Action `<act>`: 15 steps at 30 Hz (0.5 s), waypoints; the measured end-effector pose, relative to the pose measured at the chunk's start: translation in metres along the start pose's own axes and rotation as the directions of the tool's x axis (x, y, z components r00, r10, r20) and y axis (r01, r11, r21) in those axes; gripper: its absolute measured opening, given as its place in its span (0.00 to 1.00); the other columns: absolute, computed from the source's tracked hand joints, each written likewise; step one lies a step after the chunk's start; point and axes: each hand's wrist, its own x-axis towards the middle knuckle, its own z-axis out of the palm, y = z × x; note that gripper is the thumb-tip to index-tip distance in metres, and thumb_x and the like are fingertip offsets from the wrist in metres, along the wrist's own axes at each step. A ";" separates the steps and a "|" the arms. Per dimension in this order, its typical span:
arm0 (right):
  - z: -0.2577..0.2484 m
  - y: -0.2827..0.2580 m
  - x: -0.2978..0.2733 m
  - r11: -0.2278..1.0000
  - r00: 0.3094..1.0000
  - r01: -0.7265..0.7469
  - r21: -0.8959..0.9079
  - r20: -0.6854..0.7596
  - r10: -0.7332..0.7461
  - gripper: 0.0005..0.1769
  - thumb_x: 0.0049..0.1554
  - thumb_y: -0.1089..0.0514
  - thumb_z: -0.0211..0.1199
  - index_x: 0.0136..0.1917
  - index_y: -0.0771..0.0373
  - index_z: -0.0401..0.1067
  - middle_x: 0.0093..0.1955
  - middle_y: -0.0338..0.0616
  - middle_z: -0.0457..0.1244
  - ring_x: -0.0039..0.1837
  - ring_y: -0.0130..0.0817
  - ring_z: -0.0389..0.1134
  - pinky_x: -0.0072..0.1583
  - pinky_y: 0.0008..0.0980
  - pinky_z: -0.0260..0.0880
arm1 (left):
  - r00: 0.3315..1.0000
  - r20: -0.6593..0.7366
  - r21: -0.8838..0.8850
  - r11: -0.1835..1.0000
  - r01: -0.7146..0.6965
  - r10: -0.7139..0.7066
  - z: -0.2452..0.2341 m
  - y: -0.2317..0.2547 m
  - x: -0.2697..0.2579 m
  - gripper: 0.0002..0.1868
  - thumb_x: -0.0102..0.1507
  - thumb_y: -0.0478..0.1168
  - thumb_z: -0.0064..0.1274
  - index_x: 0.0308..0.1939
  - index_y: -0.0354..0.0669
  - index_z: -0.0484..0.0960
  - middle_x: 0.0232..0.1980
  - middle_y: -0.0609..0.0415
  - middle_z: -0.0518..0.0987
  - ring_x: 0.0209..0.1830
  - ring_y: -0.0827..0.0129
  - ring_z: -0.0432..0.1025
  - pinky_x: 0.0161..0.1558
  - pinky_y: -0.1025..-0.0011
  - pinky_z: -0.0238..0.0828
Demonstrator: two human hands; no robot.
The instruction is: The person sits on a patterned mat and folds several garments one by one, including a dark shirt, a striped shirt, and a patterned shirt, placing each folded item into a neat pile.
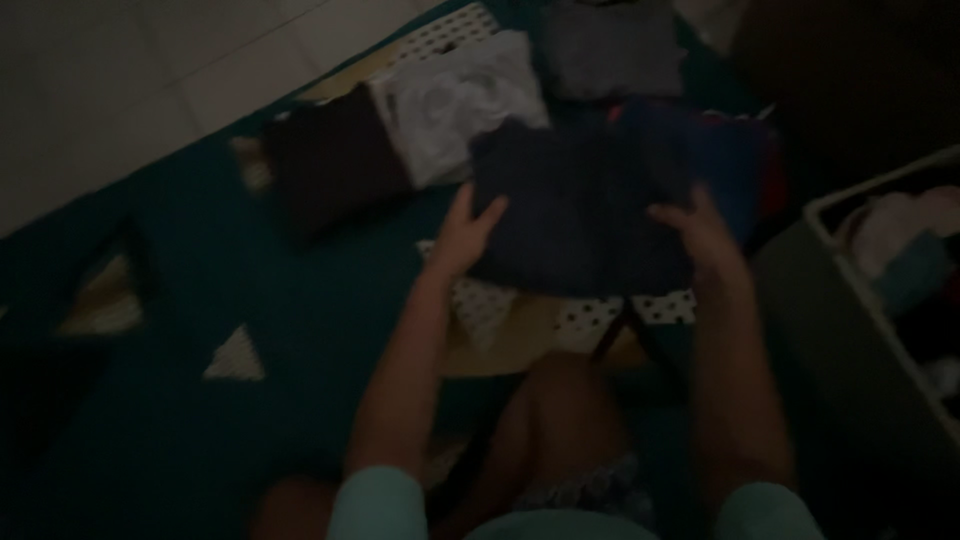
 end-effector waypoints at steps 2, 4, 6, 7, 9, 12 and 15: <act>-0.037 -0.012 0.019 0.991 0.987 0.135 -0.020 -0.081 -0.137 0.52 0.52 0.58 0.63 0.85 0.53 0.43 0.81 0.51 0.53 0.77 0.50 0.57 0.73 0.46 0.60 | 0.995 0.084 -0.010 0.999 -0.045 0.046 0.037 -0.002 0.053 0.40 0.66 0.56 0.51 0.78 0.41 0.60 0.77 0.44 0.66 0.75 0.54 0.63 0.72 0.62 0.58; -0.060 -0.017 0.046 0.975 0.946 0.088 -0.202 -0.291 -0.145 0.52 0.54 0.59 0.63 0.84 0.55 0.40 0.80 0.55 0.52 0.76 0.52 0.57 0.73 0.47 0.59 | 0.988 0.104 0.145 0.982 -0.124 0.109 0.077 -0.011 0.110 0.38 0.69 0.56 0.49 0.77 0.40 0.59 0.78 0.43 0.63 0.77 0.52 0.60 0.73 0.61 0.56; -0.080 -0.012 0.073 0.950 0.892 0.007 -0.312 -0.428 -0.147 0.50 0.57 0.60 0.60 0.85 0.56 0.38 0.79 0.57 0.53 0.75 0.54 0.59 0.74 0.48 0.60 | 0.986 0.112 0.244 0.958 -0.149 0.125 0.112 -0.030 0.156 0.36 0.71 0.55 0.49 0.77 0.40 0.59 0.79 0.42 0.61 0.78 0.51 0.58 0.73 0.60 0.55; -0.085 -0.007 0.088 0.941 0.875 -0.035 -0.335 -0.466 -0.133 0.49 0.58 0.61 0.58 0.85 0.56 0.36 0.78 0.58 0.55 0.75 0.54 0.61 0.74 0.48 0.61 | 0.989 0.106 0.269 0.954 -0.130 0.105 0.127 -0.039 0.175 0.36 0.71 0.53 0.49 0.77 0.40 0.59 0.79 0.41 0.60 0.77 0.50 0.57 0.73 0.60 0.54; -0.087 0.009 0.121 0.867 0.831 -0.146 -0.477 -0.534 -0.154 0.48 0.60 0.62 0.57 0.85 0.52 0.37 0.78 0.60 0.53 0.75 0.56 0.58 0.74 0.53 0.58 | 0.996 0.059 0.327 0.941 -0.086 0.070 0.149 -0.059 0.201 0.34 0.69 0.49 0.49 0.76 0.41 0.61 0.78 0.40 0.62 0.77 0.49 0.58 0.72 0.60 0.56; -0.078 0.043 0.161 0.622 0.769 -0.257 -0.740 -0.546 -0.331 0.43 0.63 0.62 0.58 0.85 0.45 0.43 0.83 0.60 0.44 0.80 0.58 0.47 0.76 0.64 0.46 | 0.992 -0.107 0.418 0.908 -0.009 0.059 0.170 -0.076 0.205 0.33 0.65 0.39 0.50 0.75 0.42 0.65 0.75 0.41 0.67 0.75 0.48 0.62 0.72 0.60 0.59; -0.071 0.078 0.183 0.533 0.753 -0.188 -0.825 -0.469 -0.461 0.34 0.70 0.52 0.50 0.86 0.45 0.46 0.87 0.57 0.40 0.85 0.58 0.40 0.77 0.75 0.35 | 0.940 -0.307 0.256 0.964 -0.070 0.150 0.192 -0.074 0.184 0.25 0.70 0.40 0.50 0.71 0.41 0.69 0.71 0.41 0.73 0.70 0.49 0.66 0.74 0.57 0.64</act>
